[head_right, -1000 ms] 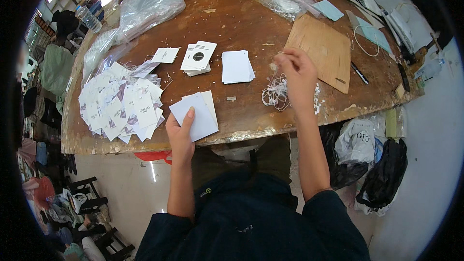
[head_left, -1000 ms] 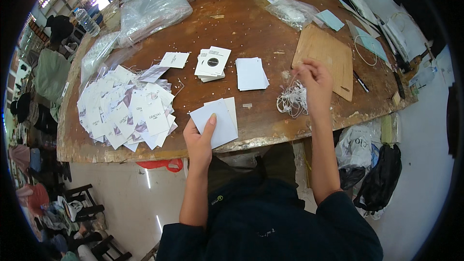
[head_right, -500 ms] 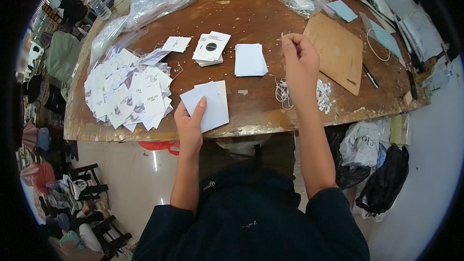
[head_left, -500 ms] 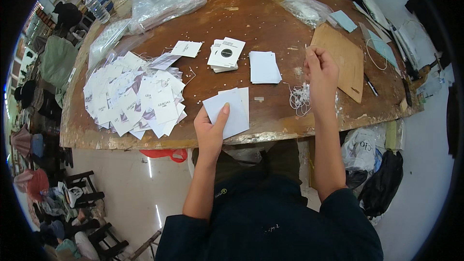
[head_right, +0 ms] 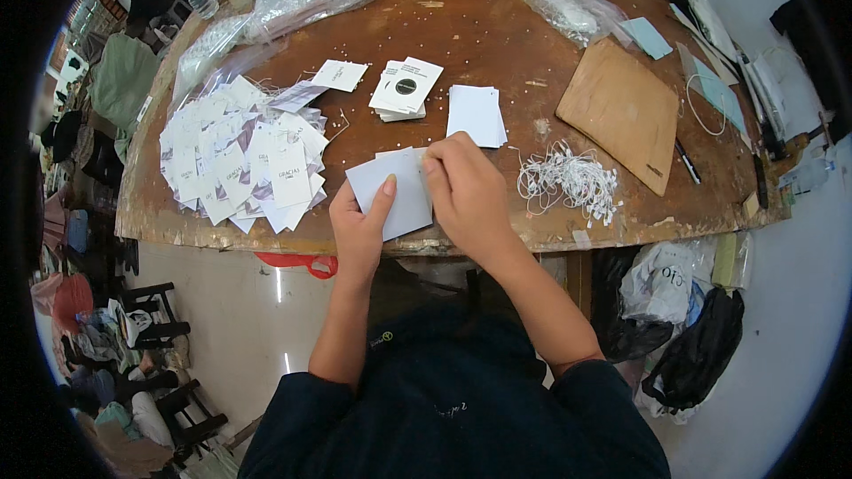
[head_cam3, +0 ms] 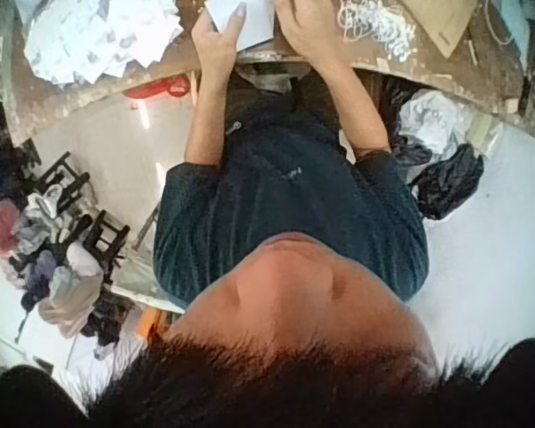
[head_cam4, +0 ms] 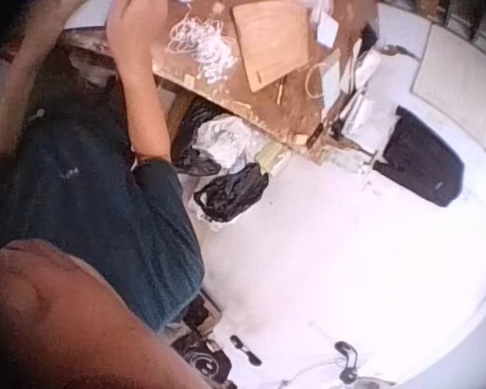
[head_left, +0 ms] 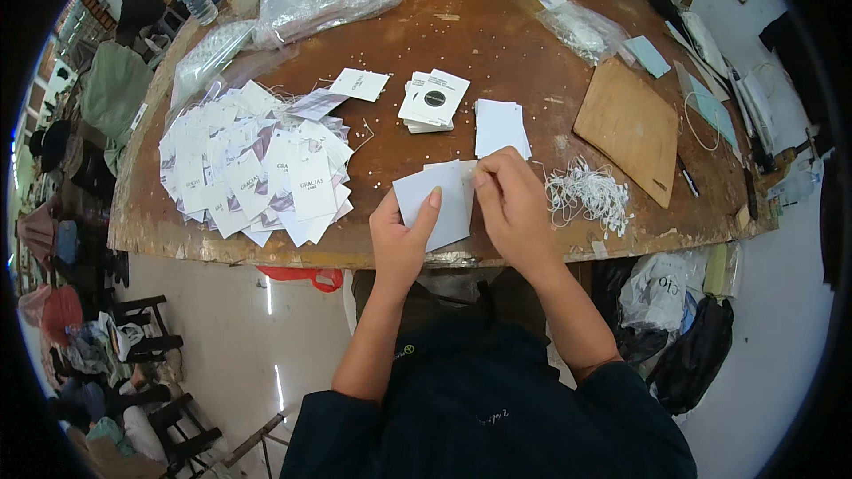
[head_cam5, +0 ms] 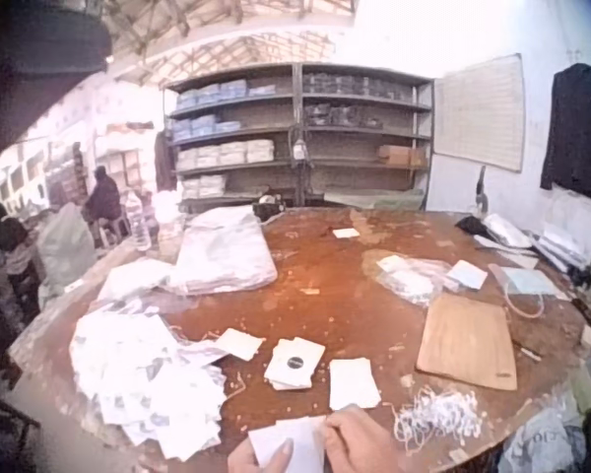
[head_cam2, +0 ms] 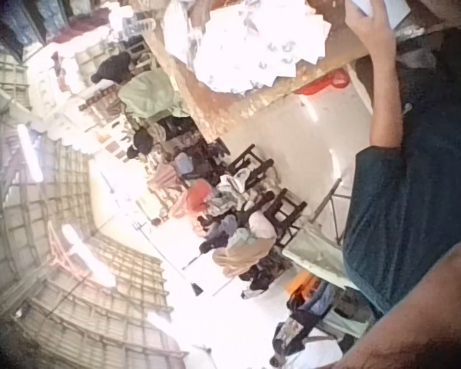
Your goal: The person repeatedly picks up small white cards and thin white strings from a wooden table, inserts the strings into the cards, and places the assembled units into a growing stack. The person handles the cards and strings by hand throughout the clip.
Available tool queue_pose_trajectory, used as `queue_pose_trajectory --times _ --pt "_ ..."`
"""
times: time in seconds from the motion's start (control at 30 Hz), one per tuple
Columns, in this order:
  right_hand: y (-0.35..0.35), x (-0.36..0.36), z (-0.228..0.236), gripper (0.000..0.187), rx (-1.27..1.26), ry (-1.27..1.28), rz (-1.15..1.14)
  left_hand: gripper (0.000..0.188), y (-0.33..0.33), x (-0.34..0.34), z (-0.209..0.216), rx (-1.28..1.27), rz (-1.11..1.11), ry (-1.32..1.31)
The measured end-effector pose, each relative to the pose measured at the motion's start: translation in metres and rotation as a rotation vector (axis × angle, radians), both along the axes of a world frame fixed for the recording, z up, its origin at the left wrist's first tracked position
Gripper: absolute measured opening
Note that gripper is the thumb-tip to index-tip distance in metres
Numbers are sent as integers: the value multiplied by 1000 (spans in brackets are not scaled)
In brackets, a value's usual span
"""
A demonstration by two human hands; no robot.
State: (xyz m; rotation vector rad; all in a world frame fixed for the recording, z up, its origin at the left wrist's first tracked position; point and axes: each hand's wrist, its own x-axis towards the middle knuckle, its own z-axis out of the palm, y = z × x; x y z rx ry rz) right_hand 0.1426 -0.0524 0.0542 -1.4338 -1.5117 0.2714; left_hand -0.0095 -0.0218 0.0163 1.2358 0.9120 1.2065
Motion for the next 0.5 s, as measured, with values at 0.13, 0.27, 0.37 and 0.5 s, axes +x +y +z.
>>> queue_pose_trajectory --times 0.13,0.27,0.37,0.5 --pt "3 -10 -4 7 -7 -29 -14 21 -2 2 1 57 19 55" --pt "5 -10 -6 7 -4 -24 -20 18 -2 2 0 272 68 208" --pt "7 -8 -4 11 -121 198 45 25 10 -1 -3 848 201 468" --pt "11 -15 3 12 -500 967 195 20 14 -22 -4 1176 363 911"
